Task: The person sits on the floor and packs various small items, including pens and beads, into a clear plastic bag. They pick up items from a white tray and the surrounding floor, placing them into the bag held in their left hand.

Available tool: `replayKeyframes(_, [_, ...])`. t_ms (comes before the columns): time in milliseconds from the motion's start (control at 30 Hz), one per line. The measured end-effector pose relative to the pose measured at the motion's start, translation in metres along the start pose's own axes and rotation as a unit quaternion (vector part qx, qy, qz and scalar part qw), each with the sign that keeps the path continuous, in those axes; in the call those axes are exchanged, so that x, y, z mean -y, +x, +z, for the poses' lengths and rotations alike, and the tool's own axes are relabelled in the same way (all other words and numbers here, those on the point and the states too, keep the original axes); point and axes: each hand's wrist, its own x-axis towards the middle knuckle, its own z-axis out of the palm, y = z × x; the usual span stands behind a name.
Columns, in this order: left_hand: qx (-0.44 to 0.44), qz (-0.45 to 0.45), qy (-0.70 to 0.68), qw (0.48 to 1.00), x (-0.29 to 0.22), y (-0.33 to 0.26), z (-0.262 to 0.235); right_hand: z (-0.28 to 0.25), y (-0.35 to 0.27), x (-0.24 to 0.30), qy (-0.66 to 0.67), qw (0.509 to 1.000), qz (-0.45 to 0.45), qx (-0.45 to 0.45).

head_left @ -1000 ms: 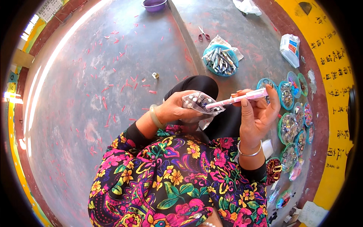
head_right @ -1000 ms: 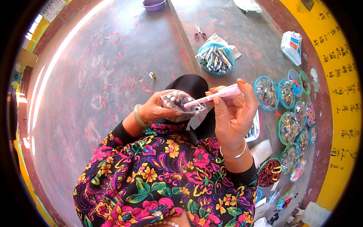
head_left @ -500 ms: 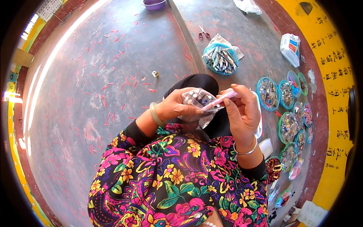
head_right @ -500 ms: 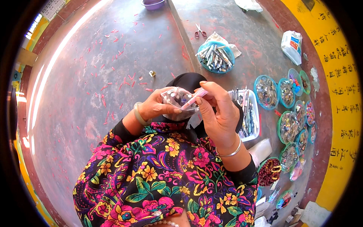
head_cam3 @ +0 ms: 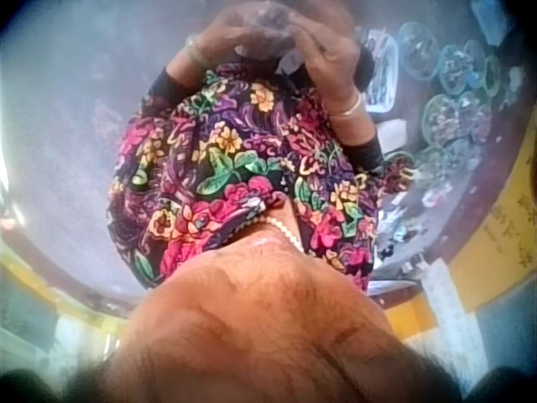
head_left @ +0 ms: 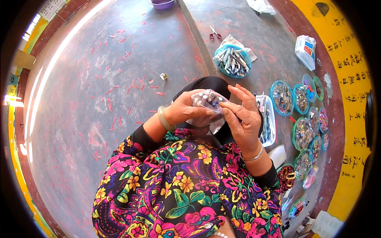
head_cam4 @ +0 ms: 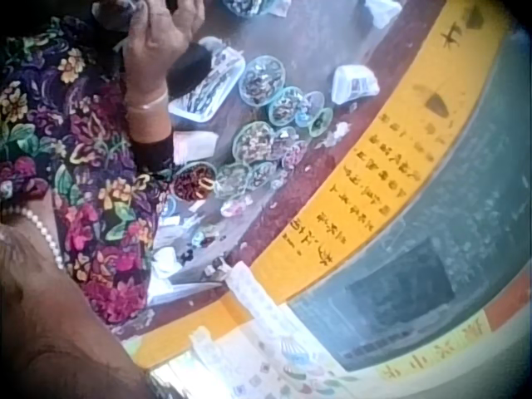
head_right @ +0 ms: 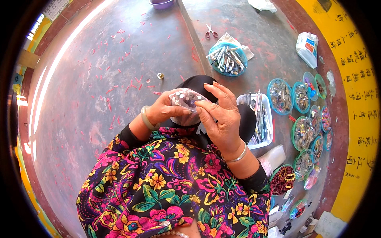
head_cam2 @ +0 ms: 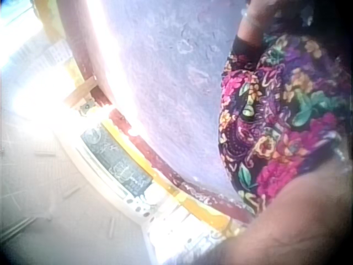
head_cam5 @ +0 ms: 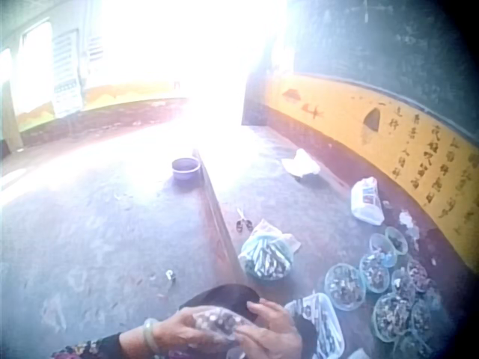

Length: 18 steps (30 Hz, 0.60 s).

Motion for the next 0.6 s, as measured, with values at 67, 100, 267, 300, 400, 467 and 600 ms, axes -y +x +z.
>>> replayKeyframes(67, [-0.006, 0.001, 0.010, 1.000, 0.004, -0.001, -0.003, 0.000, -0.003, 0.000, 0.001, 1.000, 0.001, 0.012])
replayKeyframes(100, [-0.006, 0.002, 0.014, 1.000, 0.006, -0.001, -0.004, 0.001, -0.004, -0.002, 0.001, 1.000, 0.001, 0.018])
replayKeyframes(267, [-0.005, -0.013, 0.024, 1.000, 0.012, -0.002, -0.006, 0.005, -0.010, -0.003, 0.004, 0.999, 0.007, 0.033])
replayKeyframes(300, [0.000, -0.015, 0.032, 0.999, 0.013, 0.000, -0.006, 0.005, -0.012, -0.004, 0.000, 1.000, 0.006, 0.029])
replayKeyframes(400, [-0.017, -0.037, 0.029, 0.999, 0.008, -0.003, -0.002, 0.008, -0.013, -0.007, -0.022, 0.999, -0.016, 0.021])
replayKeyframes(467, [-0.019, -0.011, 0.067, 0.997, 0.012, -0.003, -0.006, 0.007, -0.015, -0.006, -0.052, 0.998, -0.027, 0.018])
replayKeyframes(600, [-0.044, -0.019, 0.077, 0.996, 0.014, -0.002, -0.006, 0.011, -0.022, -0.008, -0.088, 0.994, -0.062, -0.031])
